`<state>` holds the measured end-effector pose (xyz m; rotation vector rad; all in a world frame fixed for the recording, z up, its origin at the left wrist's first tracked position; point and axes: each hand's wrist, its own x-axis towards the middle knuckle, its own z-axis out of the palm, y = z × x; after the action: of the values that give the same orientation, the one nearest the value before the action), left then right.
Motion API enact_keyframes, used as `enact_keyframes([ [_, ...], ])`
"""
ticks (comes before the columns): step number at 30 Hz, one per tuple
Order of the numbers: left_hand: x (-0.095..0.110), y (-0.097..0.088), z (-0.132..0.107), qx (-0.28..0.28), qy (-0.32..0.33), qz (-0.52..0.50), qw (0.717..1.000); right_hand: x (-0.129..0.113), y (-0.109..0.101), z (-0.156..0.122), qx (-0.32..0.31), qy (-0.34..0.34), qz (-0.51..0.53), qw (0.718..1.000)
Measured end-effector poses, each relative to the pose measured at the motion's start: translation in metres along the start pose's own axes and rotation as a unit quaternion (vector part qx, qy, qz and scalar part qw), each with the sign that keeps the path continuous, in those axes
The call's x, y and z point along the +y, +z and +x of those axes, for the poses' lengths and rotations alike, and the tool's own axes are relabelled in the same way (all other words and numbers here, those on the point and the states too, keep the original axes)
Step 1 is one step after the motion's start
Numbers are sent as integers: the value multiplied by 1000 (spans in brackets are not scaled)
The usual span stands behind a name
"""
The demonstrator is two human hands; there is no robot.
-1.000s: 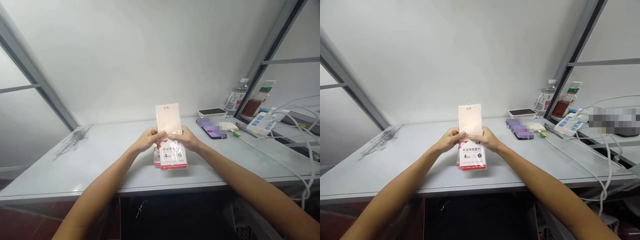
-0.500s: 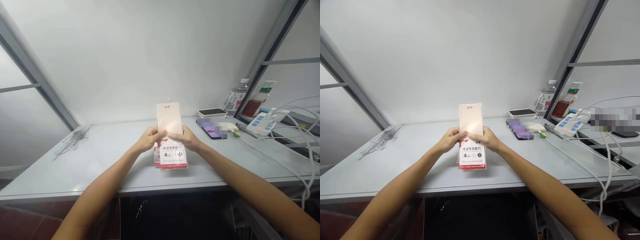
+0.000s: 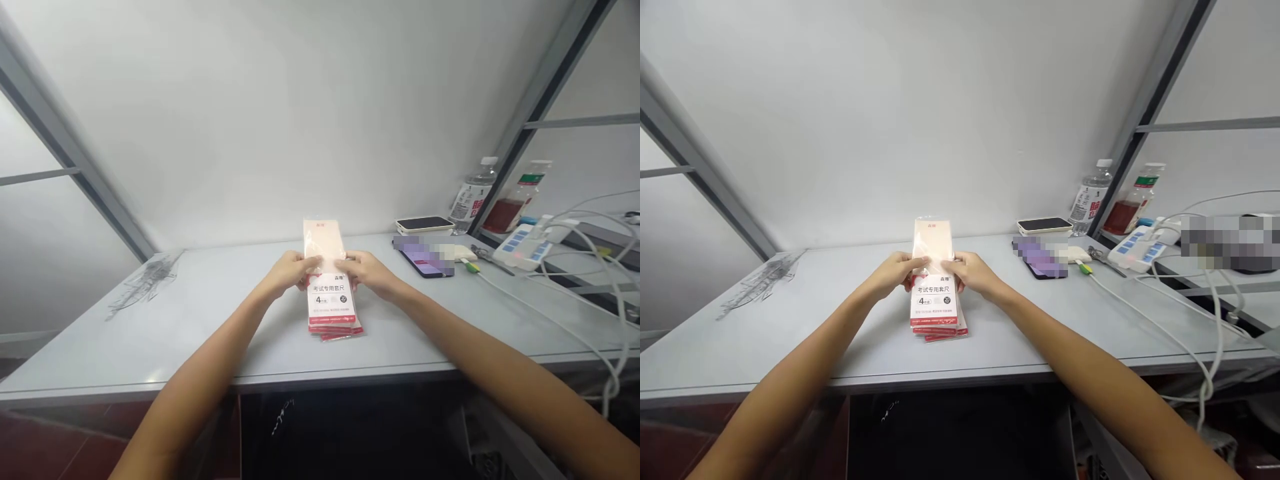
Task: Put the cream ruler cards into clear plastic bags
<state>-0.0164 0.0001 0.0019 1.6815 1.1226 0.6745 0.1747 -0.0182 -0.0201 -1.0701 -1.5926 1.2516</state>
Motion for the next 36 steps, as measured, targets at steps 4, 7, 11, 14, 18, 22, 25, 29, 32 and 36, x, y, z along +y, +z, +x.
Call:
enact_keyframes([
  [4, -2, -8, 0, -2, -73, 103, 992, 5, -1, 4, -25, 46, -43, 998],
  [7, -8, -6, 3, -4, -112, 192, 975, 7, 1, 4, -42, 79, -85, 992],
  [11, -18, -2, 8, -1, -161, 332, 929, 11, -2, 4, -45, 125, -259, 957],
  [14, -20, -5, 10, 4, -175, 370, 912, 11, -8, 4, -14, 120, -352, 928],
  [18, -16, -11, 8, 26, -180, 374, 909, 8, -13, 4, 12, 115, -405, 907],
  [22, -15, -11, 8, 41, -174, 394, 901, 7, -14, 4, 24, 116, -431, 895],
  [25, -18, -10, 10, 68, -161, 398, 901, 10, -14, 5, 41, 102, -442, 890],
  [29, -20, -6, 13, 104, -151, 401, 897, 17, -16, 8, 64, 77, -443, 891],
  [32, -20, 0, 13, 90, -146, 417, 892, 18, -17, 10, 64, 80, -405, 909],
  [36, -22, 11, 13, 71, -131, 426, 892, 16, -16, 10, 22, 97, -357, 929],
])
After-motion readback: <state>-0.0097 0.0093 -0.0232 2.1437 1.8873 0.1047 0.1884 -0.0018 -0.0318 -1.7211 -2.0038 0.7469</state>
